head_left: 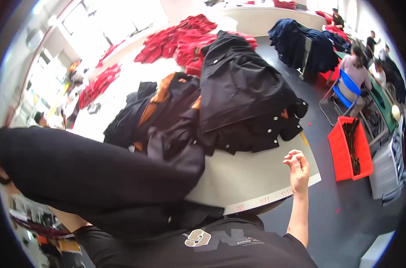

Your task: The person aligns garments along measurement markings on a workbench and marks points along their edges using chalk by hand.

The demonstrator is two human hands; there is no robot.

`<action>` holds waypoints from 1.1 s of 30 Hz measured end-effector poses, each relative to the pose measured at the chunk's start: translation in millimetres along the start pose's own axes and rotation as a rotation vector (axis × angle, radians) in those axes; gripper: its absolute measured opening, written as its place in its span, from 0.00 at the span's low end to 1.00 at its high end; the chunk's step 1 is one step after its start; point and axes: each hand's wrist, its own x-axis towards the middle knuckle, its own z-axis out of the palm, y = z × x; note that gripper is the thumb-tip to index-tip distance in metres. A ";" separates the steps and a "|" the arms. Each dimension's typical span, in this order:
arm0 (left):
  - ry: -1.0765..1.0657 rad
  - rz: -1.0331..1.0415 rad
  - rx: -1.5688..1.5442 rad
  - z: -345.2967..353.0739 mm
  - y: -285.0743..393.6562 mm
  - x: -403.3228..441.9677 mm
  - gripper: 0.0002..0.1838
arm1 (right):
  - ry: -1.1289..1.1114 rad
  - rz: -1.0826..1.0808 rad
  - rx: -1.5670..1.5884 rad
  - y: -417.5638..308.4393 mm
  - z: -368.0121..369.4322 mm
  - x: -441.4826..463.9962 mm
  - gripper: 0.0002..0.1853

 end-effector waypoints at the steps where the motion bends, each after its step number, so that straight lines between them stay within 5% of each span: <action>1: -0.015 0.040 0.004 23.7 -0.7 11.9 0.30 | 0.024 0.000 0.006 -1.5 -10.8 2.4 0.08; 9: -0.172 0.488 0.365 248.4 -81.7 67.3 0.26 | 0.142 0.022 -0.013 8.2 -98.3 27.4 0.08; 17: -0.394 0.909 0.747 509.9 -265.0 26.4 0.24 | 0.222 0.231 -0.182 125.2 -162.3 40.2 0.07; 18: -0.505 0.828 0.740 538.5 -290.0 4.1 0.25 | 0.209 0.254 -0.190 133.6 -168.2 37.3 0.07; 21: -0.966 0.089 0.700 601.9 -349.1 -112.7 0.29 | 0.250 0.248 -0.186 125.5 -162.4 35.9 0.08; 22: -1.108 0.083 1.082 622.2 -329.3 -159.0 0.33 | 0.250 0.253 -0.194 121.7 -158.7 35.0 0.08; 23: -1.238 -0.246 1.018 629.8 -304.8 -202.9 0.38 | 0.274 0.267 -0.212 117.1 -154.1 36.8 0.09; 25: -1.414 -0.568 0.784 627.7 -271.5 -290.2 0.45 | 0.307 0.325 -0.207 113.5 -153.1 36.5 0.10; 26: -1.406 -0.503 0.792 633.7 -290.0 -363.1 0.43 | 0.290 0.344 -0.212 113.2 -153.4 36.7 0.10; 27: -1.171 -0.258 0.877 612.5 -247.4 -428.5 0.34 | 0.286 0.347 -0.197 112.5 -153.5 35.9 0.10; 28: -1.358 -0.424 0.752 591.2 -255.4 -485.2 0.37 | 0.291 0.344 -0.187 111.3 -155.3 36.2 0.10; 33: -1.241 -0.670 0.655 555.0 -292.2 -537.3 0.36 | 0.298 0.355 -0.226 106.4 -153.8 36.5 0.12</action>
